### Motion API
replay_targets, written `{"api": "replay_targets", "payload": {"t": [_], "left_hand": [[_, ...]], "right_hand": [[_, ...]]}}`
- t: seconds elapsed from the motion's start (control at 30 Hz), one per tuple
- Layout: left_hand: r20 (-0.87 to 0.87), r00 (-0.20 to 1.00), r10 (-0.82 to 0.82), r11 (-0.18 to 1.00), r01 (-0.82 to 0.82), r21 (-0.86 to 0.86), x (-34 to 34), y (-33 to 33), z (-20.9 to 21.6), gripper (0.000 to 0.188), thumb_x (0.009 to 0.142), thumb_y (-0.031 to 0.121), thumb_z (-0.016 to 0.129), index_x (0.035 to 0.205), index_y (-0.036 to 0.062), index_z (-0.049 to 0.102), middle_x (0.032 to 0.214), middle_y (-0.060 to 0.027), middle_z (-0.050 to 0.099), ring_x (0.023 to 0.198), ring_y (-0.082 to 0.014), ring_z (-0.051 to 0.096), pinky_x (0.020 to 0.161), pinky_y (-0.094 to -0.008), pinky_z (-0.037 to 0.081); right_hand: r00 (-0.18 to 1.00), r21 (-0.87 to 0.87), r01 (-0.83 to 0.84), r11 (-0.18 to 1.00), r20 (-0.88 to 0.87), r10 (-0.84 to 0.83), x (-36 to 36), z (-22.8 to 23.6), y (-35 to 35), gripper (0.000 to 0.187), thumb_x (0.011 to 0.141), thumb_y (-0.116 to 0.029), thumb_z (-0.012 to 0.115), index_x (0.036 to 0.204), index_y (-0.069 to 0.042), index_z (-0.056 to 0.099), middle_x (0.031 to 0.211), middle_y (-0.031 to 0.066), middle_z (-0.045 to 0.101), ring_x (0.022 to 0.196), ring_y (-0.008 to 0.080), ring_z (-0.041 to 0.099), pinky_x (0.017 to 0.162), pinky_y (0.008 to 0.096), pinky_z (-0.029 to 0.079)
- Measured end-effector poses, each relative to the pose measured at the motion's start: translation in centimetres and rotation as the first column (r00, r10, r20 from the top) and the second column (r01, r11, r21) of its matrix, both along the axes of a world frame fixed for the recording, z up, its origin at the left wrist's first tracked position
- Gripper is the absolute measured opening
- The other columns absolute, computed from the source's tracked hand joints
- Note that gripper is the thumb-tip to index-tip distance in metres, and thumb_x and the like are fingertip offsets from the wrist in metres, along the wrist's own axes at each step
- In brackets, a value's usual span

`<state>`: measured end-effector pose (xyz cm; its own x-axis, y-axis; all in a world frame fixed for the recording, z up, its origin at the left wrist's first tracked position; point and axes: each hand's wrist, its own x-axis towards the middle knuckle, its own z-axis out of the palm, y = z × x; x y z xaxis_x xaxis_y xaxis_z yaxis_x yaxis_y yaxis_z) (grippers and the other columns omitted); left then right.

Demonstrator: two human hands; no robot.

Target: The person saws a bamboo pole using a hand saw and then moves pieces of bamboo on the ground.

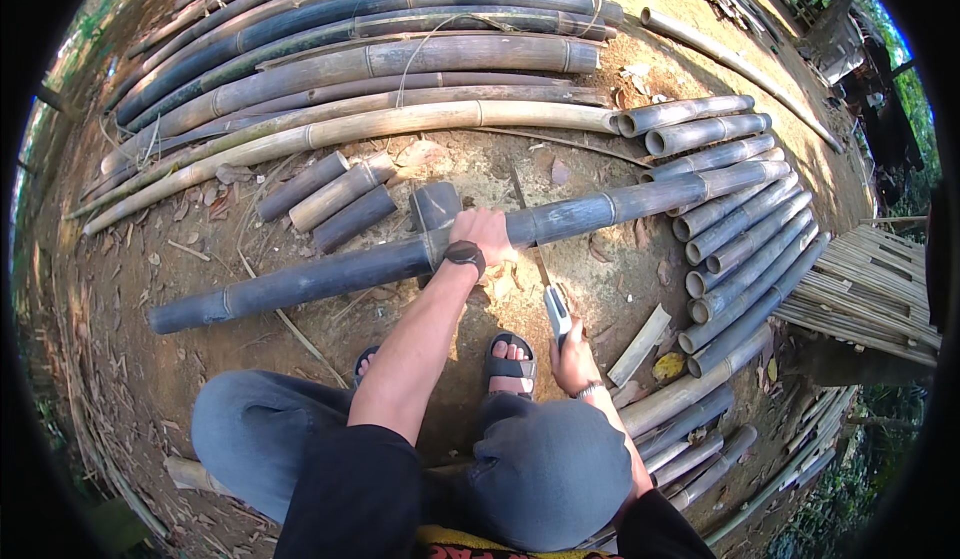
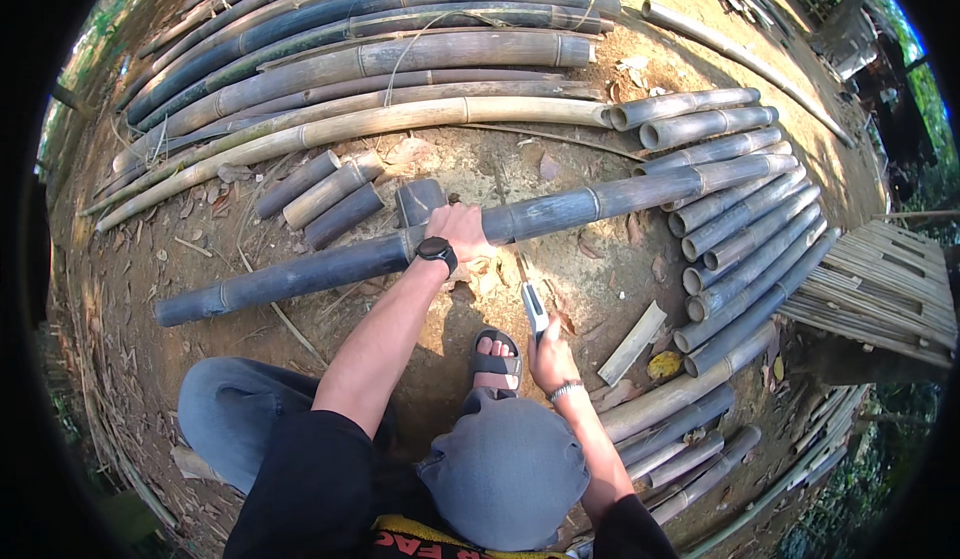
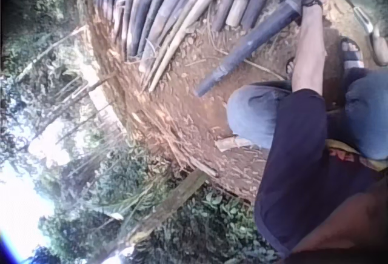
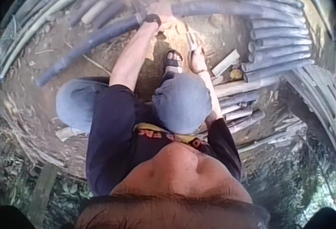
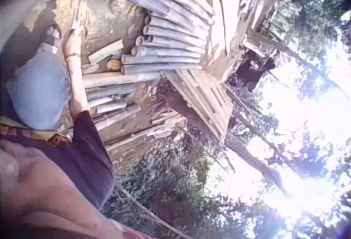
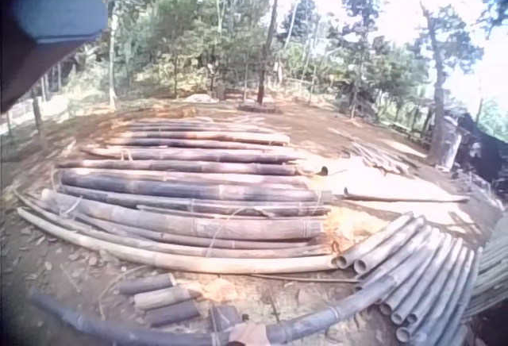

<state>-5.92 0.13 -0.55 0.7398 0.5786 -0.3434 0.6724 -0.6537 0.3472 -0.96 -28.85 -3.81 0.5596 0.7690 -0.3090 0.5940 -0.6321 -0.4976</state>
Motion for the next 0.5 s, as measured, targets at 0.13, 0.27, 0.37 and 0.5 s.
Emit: {"api": "replay_targets", "payload": {"t": [0.13,0.27,0.37,0.5], "left_hand": [[-0.042,0.999,0.023,1.0,-0.024,-0.014,-1.7,1.5,-0.3,0.053,0.056,0.05,0.081,0.084,0.005,0.074,0.082,-0.0167,0.072,0.078,-0.0292,0.072,0.071,-0.0369,0.057],[-0.006,1.0,0.022,1.0,-0.022,-0.003,-1.2,1.2,0.0,0.052,0.056,0.048,0.082,0.084,0.0046,0.075,0.082,-0.0166,0.072,0.078,-0.0293,0.072,0.071,-0.0373,0.057],[0.027,1.0,-0.002,1.0,0.001,0.016,-1.3,-0.1,-0.6,0.052,0.056,0.048,0.083,0.084,0.0048,0.075,0.082,-0.0169,0.072,0.079,-0.0295,0.072,0.072,-0.0372,0.057],[-0.014,1.0,0.006,0.999,-0.006,-0.031,-2.2,1.4,-1.1,0.055,0.056,0.05,0.082,0.085,0.0039,0.074,0.081,-0.0166,0.072,0.077,-0.0296,0.072,0.072,-0.0379,0.057]], "right_hand": [[0.999,-0.146,0.03,0.989,-0.006,-0.032,-2.7,3.0,0.1,0.059,0.093,-0.021,0.057,0.127,0.014,0.023,0.072,0.0341,0.062,0.072,0.0503,0.063,0.061,0.0566,0.051],[0.989,-0.059,0.007,0.998,-0.15,-0.016,-1.6,-1.8,-9.2,0.051,0.093,-0.022,0.056,0.12,0.012,0.028,0.071,0.0334,0.062,0.069,0.0498,0.064,0.057,0.0559,0.051],[0.994,0.016,-0.039,0.999,0.1,0.037,-0.7,-0.3,1.4,0.048,0.094,-0.021,0.057,0.119,0.011,0.031,0.07,0.0332,0.062,0.067,0.0487,0.064,0.054,0.0536,0.051],[0.999,-0.221,0.039,0.975,-0.021,-0.045,-2.9,2.8,-1.0,0.061,0.093,-0.018,0.059,0.132,0.015,0.026,0.078,0.0346,0.062,0.075,0.0495,0.064,0.063,0.0496,0.052]]}}
